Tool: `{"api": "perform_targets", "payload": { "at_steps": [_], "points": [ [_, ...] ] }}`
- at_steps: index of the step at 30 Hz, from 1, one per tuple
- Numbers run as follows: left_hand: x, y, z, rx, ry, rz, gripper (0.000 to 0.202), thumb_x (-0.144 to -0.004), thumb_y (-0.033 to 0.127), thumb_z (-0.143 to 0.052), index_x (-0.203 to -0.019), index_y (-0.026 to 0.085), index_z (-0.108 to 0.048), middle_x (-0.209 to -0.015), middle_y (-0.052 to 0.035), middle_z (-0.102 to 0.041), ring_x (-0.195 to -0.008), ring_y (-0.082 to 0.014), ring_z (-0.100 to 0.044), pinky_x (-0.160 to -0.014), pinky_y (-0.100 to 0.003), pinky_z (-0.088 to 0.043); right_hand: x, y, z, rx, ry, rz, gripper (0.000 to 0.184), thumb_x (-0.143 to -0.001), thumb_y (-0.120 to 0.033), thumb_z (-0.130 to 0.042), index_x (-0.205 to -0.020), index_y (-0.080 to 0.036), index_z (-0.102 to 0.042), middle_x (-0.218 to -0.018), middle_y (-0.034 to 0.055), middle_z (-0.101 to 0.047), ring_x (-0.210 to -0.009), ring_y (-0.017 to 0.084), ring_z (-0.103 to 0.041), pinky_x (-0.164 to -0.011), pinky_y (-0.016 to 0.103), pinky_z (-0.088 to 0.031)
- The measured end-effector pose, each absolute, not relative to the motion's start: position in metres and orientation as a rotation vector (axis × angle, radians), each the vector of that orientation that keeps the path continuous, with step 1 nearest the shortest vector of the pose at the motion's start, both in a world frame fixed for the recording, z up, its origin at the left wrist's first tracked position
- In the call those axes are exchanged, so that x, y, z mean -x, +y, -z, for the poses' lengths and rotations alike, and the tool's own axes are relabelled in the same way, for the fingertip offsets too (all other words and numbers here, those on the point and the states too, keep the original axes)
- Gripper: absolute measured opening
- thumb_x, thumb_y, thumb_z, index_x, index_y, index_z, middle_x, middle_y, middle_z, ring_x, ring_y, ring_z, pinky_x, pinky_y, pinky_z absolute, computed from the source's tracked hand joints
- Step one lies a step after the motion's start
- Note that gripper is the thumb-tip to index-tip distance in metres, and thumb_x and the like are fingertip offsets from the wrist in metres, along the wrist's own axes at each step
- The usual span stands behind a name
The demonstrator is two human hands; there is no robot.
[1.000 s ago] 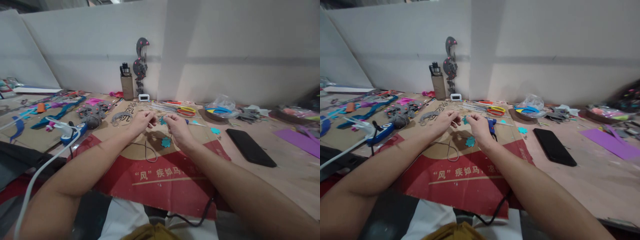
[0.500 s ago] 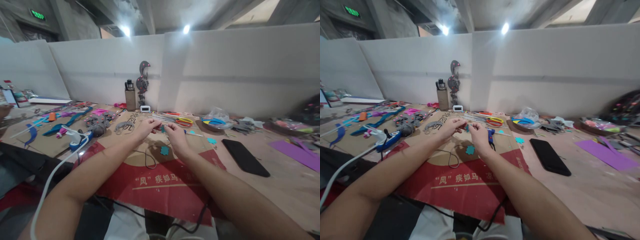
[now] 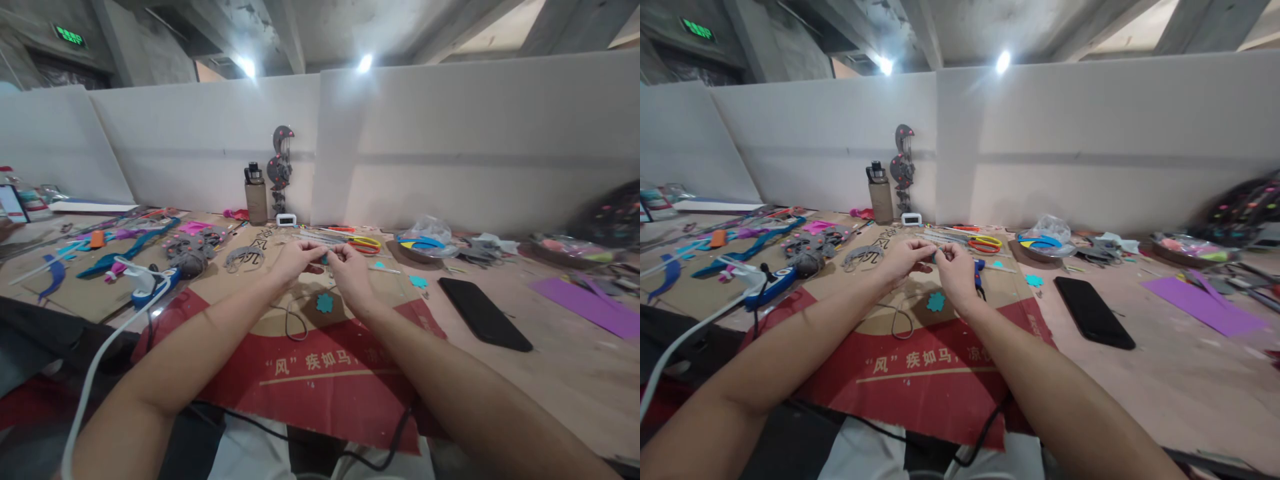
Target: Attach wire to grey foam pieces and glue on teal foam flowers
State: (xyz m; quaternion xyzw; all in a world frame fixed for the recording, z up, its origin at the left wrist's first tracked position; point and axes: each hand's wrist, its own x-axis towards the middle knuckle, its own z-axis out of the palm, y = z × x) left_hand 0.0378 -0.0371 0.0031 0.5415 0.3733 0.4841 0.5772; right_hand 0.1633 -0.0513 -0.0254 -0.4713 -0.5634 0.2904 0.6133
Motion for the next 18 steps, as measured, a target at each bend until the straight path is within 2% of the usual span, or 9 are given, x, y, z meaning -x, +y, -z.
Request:
{"api": "perform_targets", "payload": {
  "at_steps": [3,7,11,14,18],
  "points": [
    [-0.036,-0.036,-0.002,-1.263,0.850,-1.178,0.023,-0.065,0.027,-0.079,-0.069,0.010,-0.065,-0.069,-0.0017,-0.062,-0.061,-0.0083,-0.057,-0.059,-0.025,-0.054,-0.163,-0.054,0.023,1.103,-1.355,-0.612,0.020,-0.076,-0.038,-0.057,-0.077,-0.018,-0.058,-0.062,-0.0042,-0.047,-0.059,0.012,-0.040,-0.057,0.026,-0.032],
    [-0.030,-0.036,-0.001,-1.349,0.876,-1.213,0.025,-0.066,0.032,-0.077,-0.071,0.010,-0.065,-0.070,-0.0011,-0.062,-0.061,-0.0084,-0.056,-0.061,-0.026,-0.055,-0.161,-0.053,0.024,1.111,-1.423,-0.607,0.019,-0.078,-0.037,-0.054,-0.082,-0.018,-0.057,-0.065,-0.0031,-0.049,-0.061,0.014,-0.043,-0.059,0.027,-0.034],
    [-0.021,-0.036,0.000,-1.466,0.980,-1.245,0.028,-0.070,0.039,-0.072,-0.079,0.013,-0.068,-0.074,-0.0024,-0.064,-0.064,-0.0099,-0.057,-0.053,-0.021,-0.049,-0.159,-0.049,0.030,1.130,-1.411,-0.663,0.028,-0.076,-0.037,-0.057,-0.096,-0.019,-0.051,-0.069,-0.0037,-0.050,-0.063,0.015,-0.047,-0.060,0.028,-0.037],
    [-0.014,-0.032,0.002,-1.579,1.069,-1.296,0.025,-0.074,0.039,-0.069,-0.079,0.015,-0.069,-0.071,-0.0021,-0.065,-0.064,-0.0104,-0.056,-0.051,-0.019,-0.042,-0.160,-0.046,0.033,1.130,-1.406,-0.683,0.032,-0.076,-0.039,-0.058,-0.099,-0.019,-0.048,-0.072,-0.0032,-0.051,-0.065,0.016,-0.051,-0.062,0.029,-0.039],
    [-0.009,-0.022,0.007,-1.649,1.108,-1.414,0.022,-0.074,0.037,-0.069,-0.075,0.015,-0.069,-0.067,0.0002,-0.064,-0.063,-0.0091,-0.054,-0.056,-0.020,-0.040,-0.160,-0.046,0.035,1.059,-1.477,-0.658,0.019,-0.081,-0.037,-0.052,-0.091,-0.020,-0.053,-0.082,0.0020,-0.059,-0.077,0.018,-0.056,-0.073,0.031,-0.043]
  ]
}}
